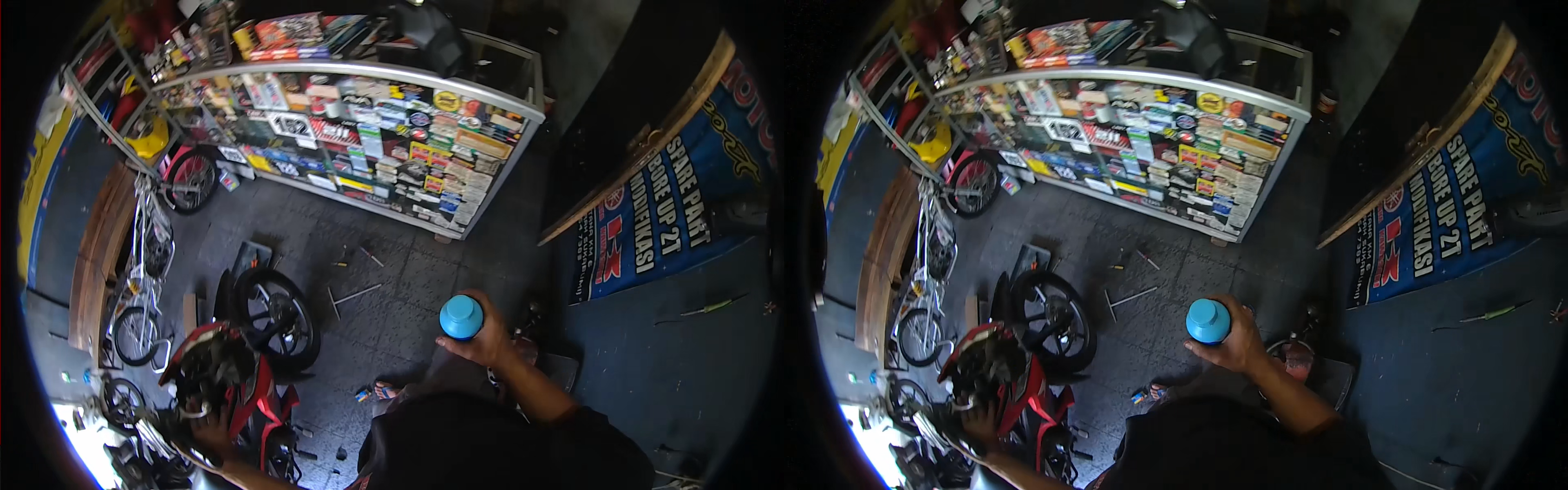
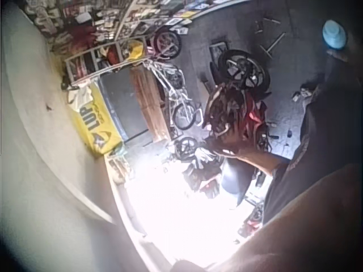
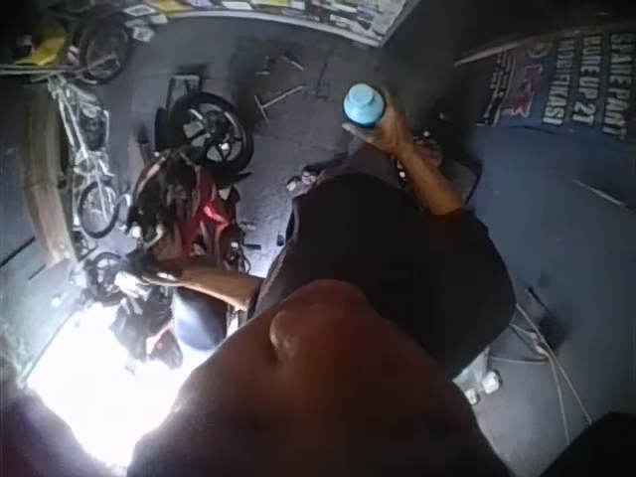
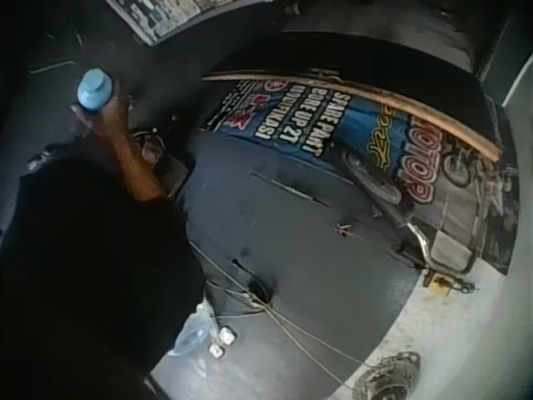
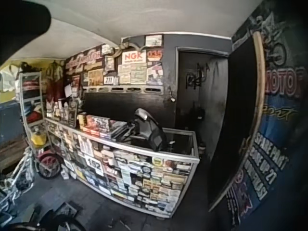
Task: The person adds brake fluid to the reservoir on the handlebar of a motorcycle and uses a cloth to wipe the area.
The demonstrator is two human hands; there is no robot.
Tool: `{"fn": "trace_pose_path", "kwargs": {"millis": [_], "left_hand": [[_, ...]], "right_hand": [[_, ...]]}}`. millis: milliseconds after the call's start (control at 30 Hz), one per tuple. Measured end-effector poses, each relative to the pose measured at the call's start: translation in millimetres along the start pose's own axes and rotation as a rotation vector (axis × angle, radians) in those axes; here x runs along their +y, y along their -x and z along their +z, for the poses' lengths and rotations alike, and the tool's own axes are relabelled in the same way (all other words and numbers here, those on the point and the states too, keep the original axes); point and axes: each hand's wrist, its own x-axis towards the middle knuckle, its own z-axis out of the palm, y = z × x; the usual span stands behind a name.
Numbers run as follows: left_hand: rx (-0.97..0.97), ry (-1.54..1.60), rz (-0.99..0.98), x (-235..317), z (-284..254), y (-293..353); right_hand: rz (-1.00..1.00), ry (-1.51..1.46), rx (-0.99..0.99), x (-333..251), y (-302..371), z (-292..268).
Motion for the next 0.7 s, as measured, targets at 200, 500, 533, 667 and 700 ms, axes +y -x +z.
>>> {"fn": "trace_pose_path", "kwargs": {"millis": [200,500,533,667,700], "left_hand": [[-0.65,0.876,0.266,-42.4,51.9,30.2],[0.17,0.038,-1.07,-210.1,327.5,182.2],[0.139,-0.036,-1.15,-206.2,376.2,201.6],[-0.077,-0.357,-1.236,-187.6,499.0,224.4],[-0.135,-0.142,-1.243,-211.4,491.4,212.4]], "right_hand": [[0.009,-0.012,0.124,65.7,-64.7,-118.6],[0.047,-0.014,0.369,142.3,-176.1,-316.0],[0.017,-0.032,0.395,151.5,-193.1,-335.5],[-0.005,-0.062,0.487,182.9,-263.3,-402.9],[-0.033,-0.024,0.513,187.3,-287.5,-414.5]]}}
